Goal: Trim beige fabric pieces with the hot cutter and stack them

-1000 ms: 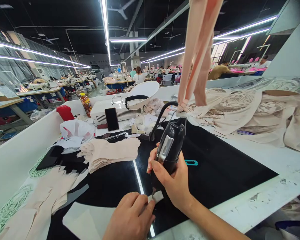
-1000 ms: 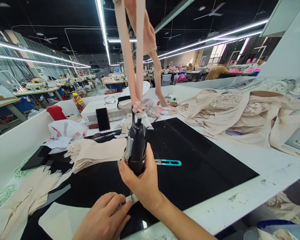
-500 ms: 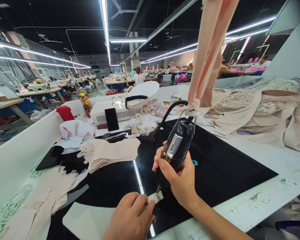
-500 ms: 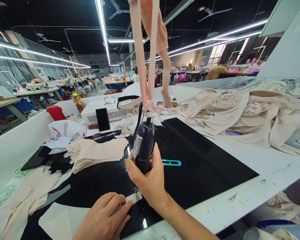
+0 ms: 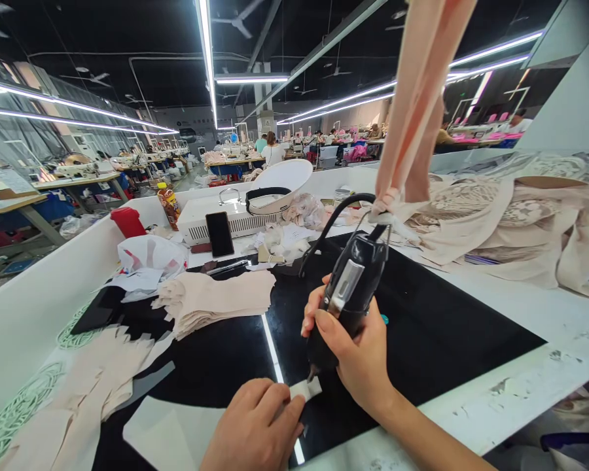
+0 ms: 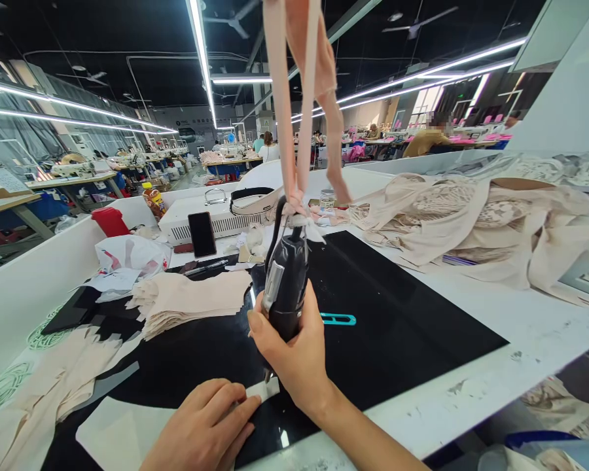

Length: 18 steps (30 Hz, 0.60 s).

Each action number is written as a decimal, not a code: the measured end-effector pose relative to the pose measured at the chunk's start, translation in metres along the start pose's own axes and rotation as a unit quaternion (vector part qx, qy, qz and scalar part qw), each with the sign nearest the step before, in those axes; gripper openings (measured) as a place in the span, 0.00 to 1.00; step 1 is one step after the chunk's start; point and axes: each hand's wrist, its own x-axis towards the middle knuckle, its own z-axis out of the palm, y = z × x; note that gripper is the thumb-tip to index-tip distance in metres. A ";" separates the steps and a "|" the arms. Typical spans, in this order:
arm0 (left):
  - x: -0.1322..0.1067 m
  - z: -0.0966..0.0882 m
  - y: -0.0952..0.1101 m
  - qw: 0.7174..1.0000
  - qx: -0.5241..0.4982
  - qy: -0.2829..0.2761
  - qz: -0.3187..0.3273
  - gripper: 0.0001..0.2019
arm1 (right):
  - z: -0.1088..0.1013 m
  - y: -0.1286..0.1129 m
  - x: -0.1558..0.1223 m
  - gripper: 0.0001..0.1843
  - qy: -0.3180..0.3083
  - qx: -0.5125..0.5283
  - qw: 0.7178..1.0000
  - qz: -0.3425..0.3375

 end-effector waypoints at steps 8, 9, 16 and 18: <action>0.001 -0.003 0.000 1.000 -0.016 0.009 -0.010 0.16 | 0.000 -0.002 -0.012 0.15 -0.052 0.047 0.997 0.010; 0.001 -0.003 0.000 1.000 -0.017 0.008 -0.010 0.15 | 0.001 -0.002 -0.013 0.15 -0.051 0.049 0.997 0.010; -0.003 -0.001 -0.001 1.000 -0.010 0.009 -0.005 0.14 | 0.001 -0.002 -0.015 0.17 -0.052 0.047 0.997 0.012; -0.003 -0.001 0.000 1.000 -0.011 0.010 -0.006 0.14 | 0.002 -0.003 -0.015 0.16 -0.053 0.042 0.998 0.011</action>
